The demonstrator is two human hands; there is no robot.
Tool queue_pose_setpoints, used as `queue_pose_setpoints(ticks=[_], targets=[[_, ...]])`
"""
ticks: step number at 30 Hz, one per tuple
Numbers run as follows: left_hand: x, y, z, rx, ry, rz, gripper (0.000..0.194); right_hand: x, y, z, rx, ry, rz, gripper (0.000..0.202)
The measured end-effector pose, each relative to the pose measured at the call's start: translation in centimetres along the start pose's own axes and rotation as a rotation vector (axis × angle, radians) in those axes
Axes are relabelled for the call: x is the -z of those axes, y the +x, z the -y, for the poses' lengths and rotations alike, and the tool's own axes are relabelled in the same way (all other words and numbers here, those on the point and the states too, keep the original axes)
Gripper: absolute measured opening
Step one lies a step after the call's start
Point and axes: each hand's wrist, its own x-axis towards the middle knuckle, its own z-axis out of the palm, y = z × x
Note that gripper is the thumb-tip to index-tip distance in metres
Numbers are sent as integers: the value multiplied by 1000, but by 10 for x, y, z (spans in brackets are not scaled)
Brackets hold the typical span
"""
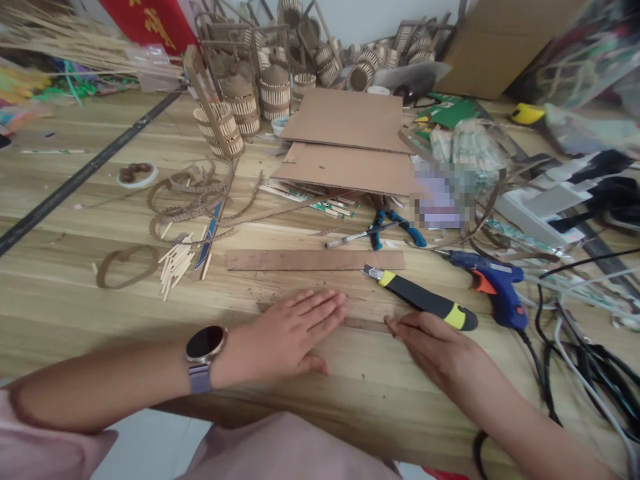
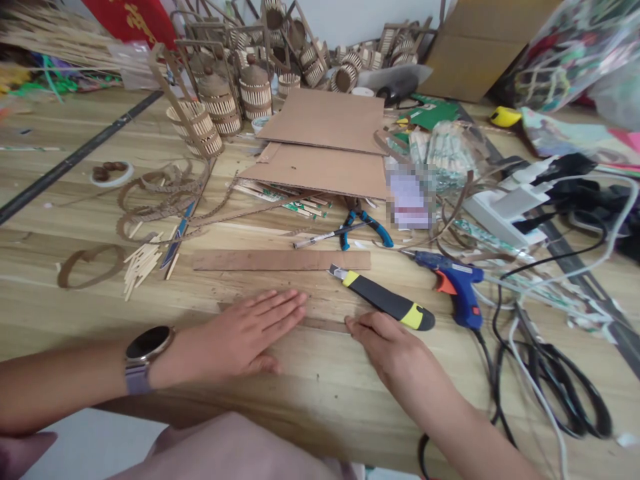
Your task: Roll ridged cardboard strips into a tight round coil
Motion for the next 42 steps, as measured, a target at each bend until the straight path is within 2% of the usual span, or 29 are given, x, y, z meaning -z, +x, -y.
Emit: queue_pose_setpoints(ticks=[3, 7, 9, 11, 12, 13, 15, 16, 18, 20, 22, 24, 28, 32, 34, 36, 40, 42], targets=[[-2, -23, 10, 99, 107, 7, 74, -1, 1, -1, -22, 28, -14, 29], [3, -49, 14, 215, 215, 38, 73, -7, -2, -4, 33, -92, -65, 31], [12, -51, 11, 278, 256, 30, 78, -12, 2, -3, 106, -170, -81, 32], [23, -45, 4, 326, 310, -52, 82, -15, 12, 2, 180, -225, -76, 33], [28, -38, 1, 313, 323, -80, 82, -16, 18, 6, 209, -243, -63, 33], [32, -30, -3, 236, 324, -120, 82, -17, 25, 9, 237, -256, -56, 33], [34, -13, -7, -11, 276, -151, 75, -15, 38, 15, 265, -262, -33, 33], [32, -4, -7, -89, 250, -133, 72, -12, 41, 15, 268, -256, -36, 33], [24, 10, -3, -141, 215, -118, 72, -2, 42, 10, 220, -241, -66, 31], [15, 18, 4, -167, 157, -88, 76, 8, 35, -3, 98, -251, -119, 30], [7, 21, 13, -189, 106, -49, 80, 16, 22, -19, -37, -294, -138, 36], [3, 21, 19, -211, 75, -13, 81, 17, 9, -35, -101, -292, -112, 47], [0, 20, 25, -203, 35, 39, 85, 7, -3, -49, -113, -255, -46, 44], [2, 22, 24, -181, 16, 85, 84, 6, 0, -44, -90, -435, -58, 36], [3, 23, 23, -168, 17, 102, 84, 10, 1, -40, -122, -440, -78, 36], [3, 23, 23, -157, 20, 108, 84, 16, 0, -35, -224, -330, -77, 35], [2, 22, 24, -126, 22, 103, 75, 25, -2, -23, -541, 33, 2, 36], [0, 22, 24, -111, 27, 78, 71, 29, -4, -15, -628, 189, 7, 38]])
